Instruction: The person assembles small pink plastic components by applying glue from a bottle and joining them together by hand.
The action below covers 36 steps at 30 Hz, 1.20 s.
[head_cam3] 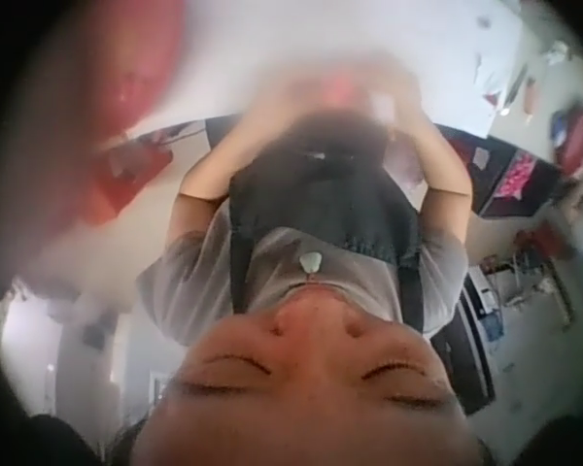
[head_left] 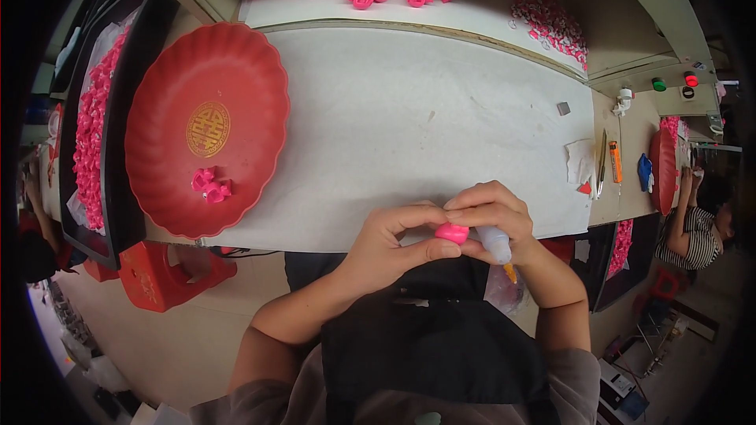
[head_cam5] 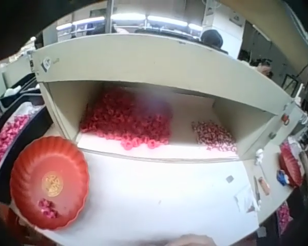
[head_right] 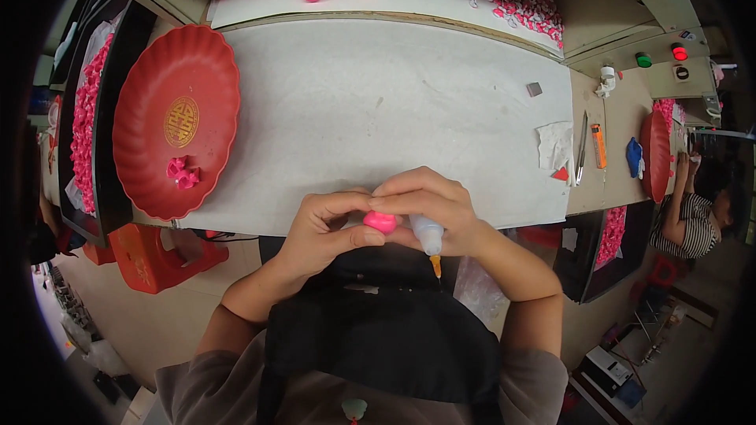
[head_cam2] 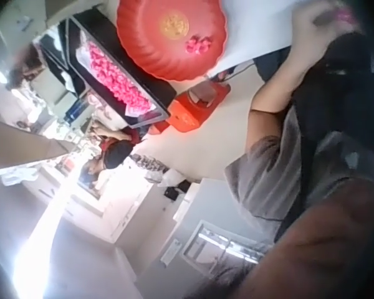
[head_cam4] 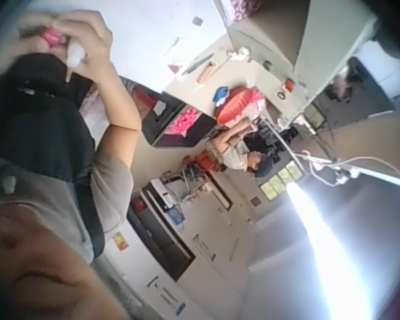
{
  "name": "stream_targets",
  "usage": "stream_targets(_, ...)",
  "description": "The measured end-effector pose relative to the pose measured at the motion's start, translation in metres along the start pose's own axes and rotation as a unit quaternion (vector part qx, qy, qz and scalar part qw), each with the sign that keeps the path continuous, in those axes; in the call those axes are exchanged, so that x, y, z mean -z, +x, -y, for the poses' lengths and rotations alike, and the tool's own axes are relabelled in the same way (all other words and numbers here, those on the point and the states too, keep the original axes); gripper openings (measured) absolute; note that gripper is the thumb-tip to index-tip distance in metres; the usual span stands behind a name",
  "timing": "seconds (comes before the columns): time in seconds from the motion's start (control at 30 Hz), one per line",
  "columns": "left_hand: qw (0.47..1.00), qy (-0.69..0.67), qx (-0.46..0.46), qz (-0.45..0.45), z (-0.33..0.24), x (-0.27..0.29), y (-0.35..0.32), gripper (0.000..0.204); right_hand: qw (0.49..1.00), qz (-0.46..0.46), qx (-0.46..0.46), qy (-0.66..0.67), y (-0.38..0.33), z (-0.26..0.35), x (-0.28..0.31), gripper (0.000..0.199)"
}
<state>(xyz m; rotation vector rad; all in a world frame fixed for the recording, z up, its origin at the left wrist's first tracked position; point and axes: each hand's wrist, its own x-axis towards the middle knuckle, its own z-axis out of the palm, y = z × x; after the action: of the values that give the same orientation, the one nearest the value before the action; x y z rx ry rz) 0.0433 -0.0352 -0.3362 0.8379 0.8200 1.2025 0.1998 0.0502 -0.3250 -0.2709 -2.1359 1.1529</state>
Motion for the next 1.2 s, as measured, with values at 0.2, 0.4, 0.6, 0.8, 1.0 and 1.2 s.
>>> stream_targets(0.2,0.950,0.259,-0.154,-0.081,-0.003,0.002,0.002,0.026,0.994,-0.090,-0.059,-0.021,-0.009,0.002,-0.016,0.040)
stream_targets(0.4,0.895,0.352,-0.253,-0.104,-0.002,0.003,0.009,0.025,0.986,-0.134,-0.099,0.005,-0.019,-0.001,-0.017,0.039)
stream_targets(0.6,0.983,0.150,-0.082,-0.072,-0.007,0.006,0.003,0.026,0.983,-0.140,-0.117,0.012,-0.020,-0.001,-0.016,0.039)
stream_targets(0.8,0.851,0.424,-0.237,-0.200,-0.046,0.034,-0.013,0.024,0.978,-0.160,-0.134,0.005,-0.024,-0.006,-0.012,0.036)
stream_targets(1.0,0.885,0.352,-0.241,-0.186,-0.057,0.053,-0.016,0.023,0.969,-0.198,-0.145,0.007,-0.027,-0.010,-0.006,0.032)
stream_targets(1.2,0.929,0.280,-0.219,-0.106,-0.052,0.052,-0.016,0.028,0.972,-0.181,-0.152,0.000,-0.025,-0.009,-0.010,0.031)
